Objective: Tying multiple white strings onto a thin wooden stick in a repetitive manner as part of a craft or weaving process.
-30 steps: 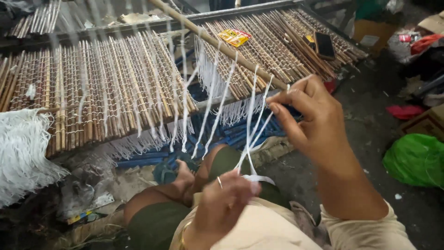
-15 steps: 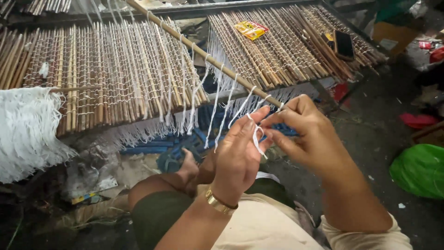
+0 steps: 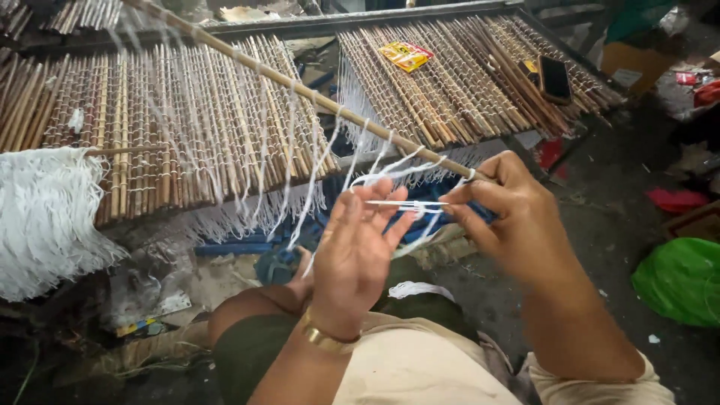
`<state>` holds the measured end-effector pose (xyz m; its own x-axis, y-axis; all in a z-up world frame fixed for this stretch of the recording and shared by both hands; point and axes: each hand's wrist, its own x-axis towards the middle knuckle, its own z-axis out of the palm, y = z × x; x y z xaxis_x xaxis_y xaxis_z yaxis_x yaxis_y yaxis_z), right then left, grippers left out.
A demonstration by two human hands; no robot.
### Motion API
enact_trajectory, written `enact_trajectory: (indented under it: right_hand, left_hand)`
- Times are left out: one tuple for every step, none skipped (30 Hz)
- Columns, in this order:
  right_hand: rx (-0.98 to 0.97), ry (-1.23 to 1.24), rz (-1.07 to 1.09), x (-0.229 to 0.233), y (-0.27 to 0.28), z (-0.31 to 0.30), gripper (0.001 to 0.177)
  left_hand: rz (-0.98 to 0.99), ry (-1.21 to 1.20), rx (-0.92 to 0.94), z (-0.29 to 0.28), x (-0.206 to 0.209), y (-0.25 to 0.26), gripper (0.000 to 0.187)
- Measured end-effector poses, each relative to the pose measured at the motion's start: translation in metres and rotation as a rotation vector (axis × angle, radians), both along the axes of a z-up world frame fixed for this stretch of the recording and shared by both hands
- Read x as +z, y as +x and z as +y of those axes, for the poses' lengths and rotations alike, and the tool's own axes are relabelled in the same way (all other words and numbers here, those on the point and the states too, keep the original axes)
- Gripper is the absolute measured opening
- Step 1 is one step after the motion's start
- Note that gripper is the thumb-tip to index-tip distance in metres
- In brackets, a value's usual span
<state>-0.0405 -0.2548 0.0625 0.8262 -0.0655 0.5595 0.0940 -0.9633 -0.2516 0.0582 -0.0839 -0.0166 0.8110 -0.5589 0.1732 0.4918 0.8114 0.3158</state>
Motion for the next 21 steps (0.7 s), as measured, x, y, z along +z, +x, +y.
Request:
enact_trajectory:
  right_hand:
    - [-0.024,0.027,0.003,0.001,-0.001,0.0,0.014]
    - [-0.022,0.026,0.003,0.003,-0.001,-0.004,0.014]
    - [-0.03,0.019,-0.008,0.003,-0.002,-0.007,0.015]
    - [-0.038,0.012,-0.019,0.004,-0.002,-0.009,0.015]
    - [-0.039,0.011,-0.019,0.006,-0.003,-0.011,0.015]
    - [-0.062,-0.001,-0.024,0.008,-0.003,-0.013,0.014]
    - [-0.084,-0.016,-0.03,0.01,-0.004,-0.016,0.013]
    - [-0.086,-0.019,-0.031,0.013,-0.005,-0.019,0.013]
    - [-0.081,-0.036,-0.011,0.016,-0.006,-0.022,0.014]
    - [-0.076,-0.054,0.008,0.018,-0.007,-0.025,0.015]
    - [-0.079,-0.055,0.006,0.025,-0.01,-0.023,0.015]
    - [-0.058,-0.034,0.043,0.032,-0.013,-0.022,0.014]
    - [-0.037,-0.01,0.078,0.039,-0.015,-0.02,0.013]
    - [-0.041,-0.009,0.074,0.041,-0.016,-0.02,0.013]
    - [-0.042,0.038,0.115,0.043,-0.018,-0.02,0.016]
    - [-0.043,0.085,0.156,0.045,-0.02,-0.02,0.019]
    - [-0.044,0.086,0.153,0.046,-0.021,-0.02,0.019]
    - [-0.038,0.133,0.175,0.047,-0.022,-0.02,0.021]
    - [-0.031,0.18,0.198,0.047,-0.022,-0.02,0.023]
    - [-0.031,0.181,0.197,0.046,-0.023,-0.021,0.023]
    - [0.005,0.234,0.213,0.046,-0.024,-0.022,0.024]
  left_hand:
    - [-0.029,-0.021,-0.042,0.007,0.002,-0.001,0.01]
    - [-0.029,-0.023,-0.04,0.01,-0.001,0.001,0.01]
    - [-0.013,-0.061,-0.05,0.014,-0.005,0.003,0.012]
    - [0.004,-0.1,-0.061,0.018,-0.008,0.005,0.015]
    - [0.004,-0.1,-0.062,0.022,-0.012,0.006,0.015]
    - [0.022,-0.073,-0.063,0.026,-0.016,0.007,0.013]
    - [0.039,-0.047,-0.065,0.029,-0.02,0.008,0.011]
    - [0.039,-0.049,-0.068,0.032,-0.032,0.006,0.011]
    - [-0.004,0.021,-0.123,0.035,-0.043,0.005,0.009]
    - [-0.048,0.092,-0.179,0.039,-0.054,0.005,0.014]
    - [-0.051,0.091,-0.181,0.039,-0.076,0.004,0.014]
    - [-0.178,0.327,-0.19,0.039,-0.099,0.002,0.02]
    - [-0.307,0.566,-0.196,0.04,-0.121,0.003,0.028]
    - [-0.313,0.568,-0.199,0.044,-0.132,0.004,0.028]
    - [-0.436,0.869,-0.207,0.049,-0.143,0.003,0.025]
    - [-0.559,1.17,-0.214,0.054,-0.154,0.002,0.025]
    - [-0.561,1.172,-0.214,0.057,-0.159,0.004,0.025]
    - [-0.881,1.438,-0.18,0.059,-0.164,0.006,0.023]
    - [-1.208,1.691,-0.136,0.062,-0.169,0.007,0.022]
    - [-1.208,1.692,-0.135,0.062,-0.141,0.002,0.022]
    - [-1.327,1.571,-0.013,0.061,-0.113,-0.003,0.016]
